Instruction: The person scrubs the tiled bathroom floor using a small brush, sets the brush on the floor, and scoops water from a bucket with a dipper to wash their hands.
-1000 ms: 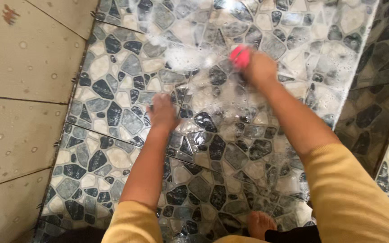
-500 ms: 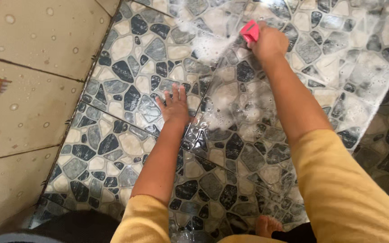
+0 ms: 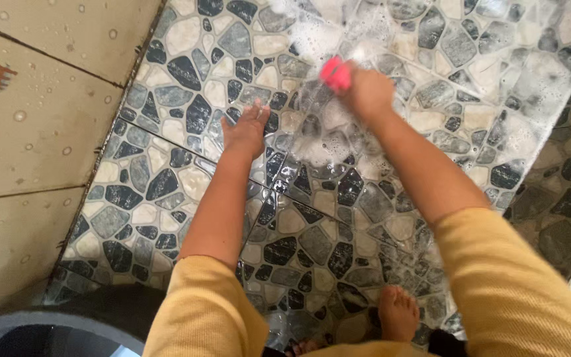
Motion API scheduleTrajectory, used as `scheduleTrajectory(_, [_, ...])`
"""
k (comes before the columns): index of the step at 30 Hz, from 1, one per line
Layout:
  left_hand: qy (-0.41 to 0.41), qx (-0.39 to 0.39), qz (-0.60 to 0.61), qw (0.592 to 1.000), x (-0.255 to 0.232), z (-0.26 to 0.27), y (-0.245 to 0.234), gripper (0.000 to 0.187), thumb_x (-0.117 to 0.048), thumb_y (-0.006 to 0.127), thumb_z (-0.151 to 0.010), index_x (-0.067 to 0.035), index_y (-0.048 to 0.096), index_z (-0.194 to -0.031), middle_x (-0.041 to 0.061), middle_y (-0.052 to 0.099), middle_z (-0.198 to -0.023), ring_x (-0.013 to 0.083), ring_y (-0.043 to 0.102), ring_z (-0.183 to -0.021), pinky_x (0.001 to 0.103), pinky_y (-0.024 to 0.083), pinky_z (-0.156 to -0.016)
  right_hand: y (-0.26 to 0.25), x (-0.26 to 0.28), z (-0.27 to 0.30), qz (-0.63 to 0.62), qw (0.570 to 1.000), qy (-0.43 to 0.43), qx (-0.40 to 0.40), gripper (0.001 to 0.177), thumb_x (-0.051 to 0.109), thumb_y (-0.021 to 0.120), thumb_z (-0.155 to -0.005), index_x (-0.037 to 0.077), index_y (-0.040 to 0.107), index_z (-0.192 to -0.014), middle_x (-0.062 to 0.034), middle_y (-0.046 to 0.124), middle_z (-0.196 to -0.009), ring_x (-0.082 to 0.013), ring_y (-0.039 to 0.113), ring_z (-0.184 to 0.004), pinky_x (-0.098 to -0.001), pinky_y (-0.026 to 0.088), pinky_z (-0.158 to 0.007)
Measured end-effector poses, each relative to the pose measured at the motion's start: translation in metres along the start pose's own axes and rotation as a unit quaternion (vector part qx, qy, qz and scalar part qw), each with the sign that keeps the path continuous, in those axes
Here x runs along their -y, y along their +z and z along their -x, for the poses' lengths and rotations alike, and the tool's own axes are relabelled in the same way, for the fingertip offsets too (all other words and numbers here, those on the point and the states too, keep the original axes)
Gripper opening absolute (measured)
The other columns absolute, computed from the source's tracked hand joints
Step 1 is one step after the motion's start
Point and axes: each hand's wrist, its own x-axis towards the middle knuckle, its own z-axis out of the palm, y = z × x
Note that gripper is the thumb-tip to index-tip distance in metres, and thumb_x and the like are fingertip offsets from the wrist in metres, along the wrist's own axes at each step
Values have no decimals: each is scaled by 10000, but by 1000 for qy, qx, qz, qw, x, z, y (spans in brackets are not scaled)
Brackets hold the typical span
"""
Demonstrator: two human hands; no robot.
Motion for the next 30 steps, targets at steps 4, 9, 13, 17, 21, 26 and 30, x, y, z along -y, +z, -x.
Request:
scheduleTrajectory(4, [-11,28,66,997,6,4,4,867,28,571,-897,-365,252,-1601,-116,65,-1720,165,159,-1571,645,279,-1183,-4,22,12,-6,997,61,-42,534,504,718,-907,33,611,-1134,-178,717,-775,-364,701,-685,-490,537,-578])
scheduleTrajectory(9, [-5,21,105,994,3,4,11,862,-71,665,-889,-366,252,-1585,-125,58,-1714,168,148,-1575,646,316,-1174,58,99,159,-50,987,-96,120,482,472,776,-754,97,661,-1034,-164,733,-948,-376,718,-820,-511,566,-660])
scheduleTrajectory(13, [-47,-54,129,989,-10,2,23,793,-217,701,-902,-362,311,-1577,-105,100,-1720,181,154,-1578,741,237,-1146,76,80,205,16,971,-122,207,255,259,653,-964,190,671,-1209,-122,757,-929,-329,746,-812,-491,584,-676])
scheduleTrajectory(17, [-91,-139,165,972,-28,7,45,819,-186,731,-781,-248,407,-1530,1,230,-1657,235,225,-1523,719,228,-1123,42,-29,161,-45,992,120,-3,478,474,793,-825,99,677,-1097,-189,727,-867,-381,709,-727,-511,547,-629])
scheduleTrajectory(21, [-83,-242,183,949,-49,12,62,417,-230,683,-903,-153,647,-1312,88,426,-1596,300,345,-1493,697,228,-1181,-5,-81,141,12,973,212,-85,505,498,809,-829,83,660,-1075,-194,725,-844,-408,692,-753,-539,536,-649])
scheduleTrajectory(26, [118,-331,259,899,-92,12,96,375,-49,642,-916,-66,670,-1290,167,615,-1416,359,527,-1394,543,361,-1221,50,-15,235,-43,996,41,65,375,404,815,-813,149,698,-1063,-174,724,-906,-363,724,-791,-498,574,-681])
scheduleTrajectory(30, [284,-337,342,830,-152,8,122,369,19,551,-974,-38,645,-1326,183,605,-1444,371,513,-1437,460,380,-1253,58,-37,280,8,995,-45,85,348,247,792,-750,177,730,-1086,-63,721,-747,-236,730,-677,-505,553,-915])
